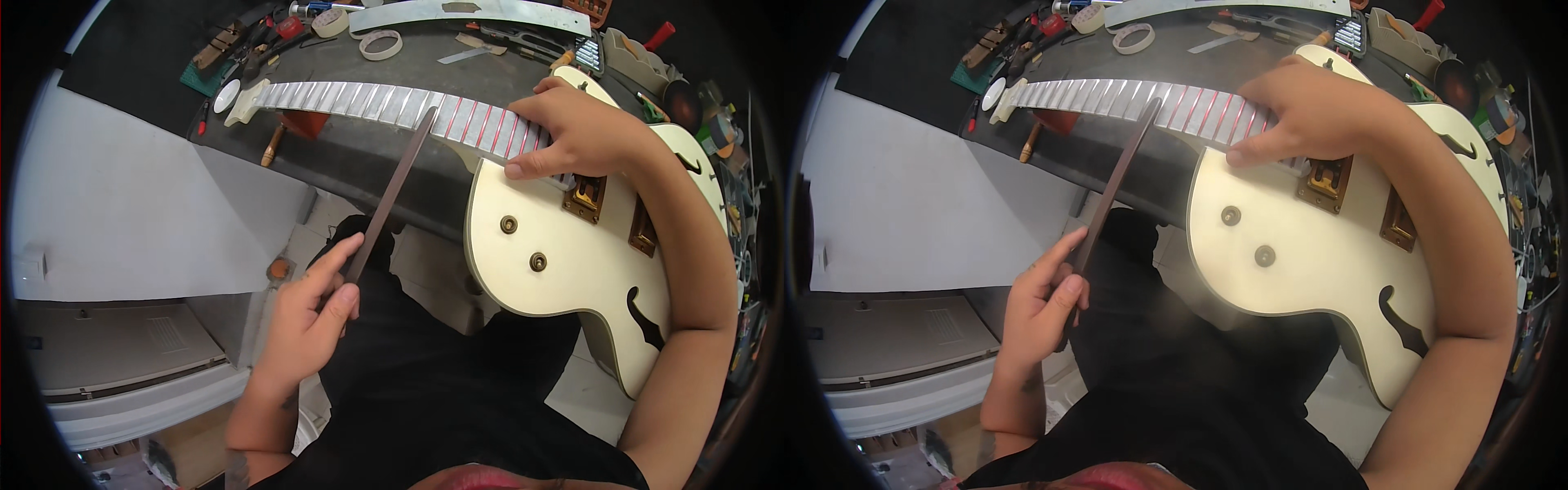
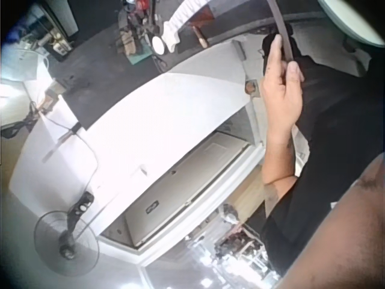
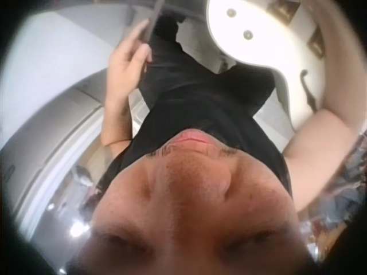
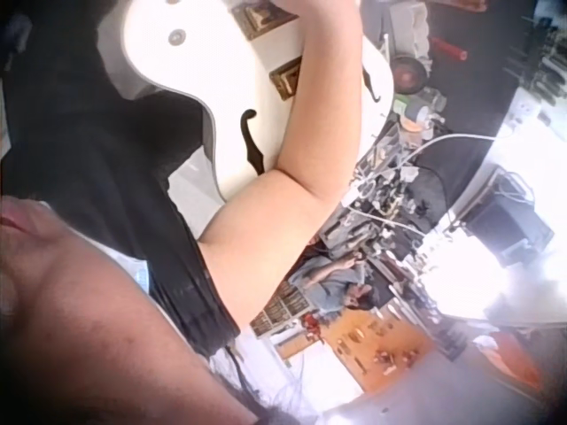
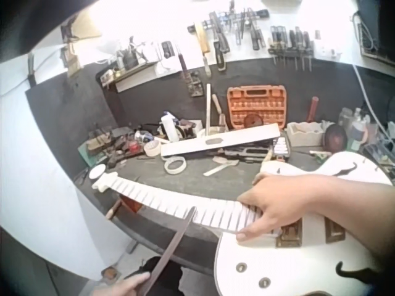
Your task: The person uses a metal file to smooth the edges of the frets on a white electric guitar's fretboard. The guitar is held in the lap while the person files the frets one by one, moving from the lower frets toward the headstock. The person occasionally pauses to inspect the frets and reposition the guitar.
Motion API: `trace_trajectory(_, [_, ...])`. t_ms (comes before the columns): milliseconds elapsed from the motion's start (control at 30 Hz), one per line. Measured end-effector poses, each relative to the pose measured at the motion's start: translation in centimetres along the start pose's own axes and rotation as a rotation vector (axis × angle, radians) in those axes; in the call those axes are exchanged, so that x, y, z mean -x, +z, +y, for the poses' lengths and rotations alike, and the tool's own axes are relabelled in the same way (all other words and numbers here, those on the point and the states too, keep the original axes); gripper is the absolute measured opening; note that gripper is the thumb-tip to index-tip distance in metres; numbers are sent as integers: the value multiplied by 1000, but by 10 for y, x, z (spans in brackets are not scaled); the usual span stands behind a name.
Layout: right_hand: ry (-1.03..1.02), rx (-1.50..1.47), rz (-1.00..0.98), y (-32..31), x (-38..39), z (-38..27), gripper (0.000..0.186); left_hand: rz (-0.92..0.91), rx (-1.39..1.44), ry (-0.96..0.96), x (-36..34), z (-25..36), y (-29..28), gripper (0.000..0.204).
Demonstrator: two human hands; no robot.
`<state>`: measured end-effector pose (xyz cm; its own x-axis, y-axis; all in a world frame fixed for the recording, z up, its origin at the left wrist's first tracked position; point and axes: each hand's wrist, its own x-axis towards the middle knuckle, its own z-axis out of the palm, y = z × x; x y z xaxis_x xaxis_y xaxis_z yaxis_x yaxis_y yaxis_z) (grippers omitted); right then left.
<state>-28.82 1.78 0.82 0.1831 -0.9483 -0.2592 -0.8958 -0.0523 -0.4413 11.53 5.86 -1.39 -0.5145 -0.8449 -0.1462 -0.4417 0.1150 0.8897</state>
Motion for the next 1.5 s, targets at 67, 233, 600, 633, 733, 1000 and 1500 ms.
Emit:
trace_trajectory(67, [-7, 3, 2, 0, 0, 1, 91, -50, 33, -56, -12, 16, -1, 52])
trace_trajectory(233, [-22, -33, 26, -1, -1, 1, 88, -96, -78, -12, -90, 53, 10, 49])
trace_trajectory(600, [-14, 8, 21, 4, -2, -2, 87, 8, -304, 35, 18, 10, 11, 56])
trace_trajectory(633, [-6, 17, 21, 5, -3, 0, 87, 14, -352, 121, 2, 12, 11, 55])
trace_trajectory(733, [-22, 1, 35, 2, -2, 3, 88, 9, -341, 78, -73, 45, 25, 48])
trace_trajectory(1000, [21, 3, 32, 5, 3, 6, 89, -64, -326, -16, -33, 35, 18, 51])
trace_trajectory(1500, [-10, 5, 18, 2, -1, 6, 88, -7, -367, 63, -51, 36, 24, 51])
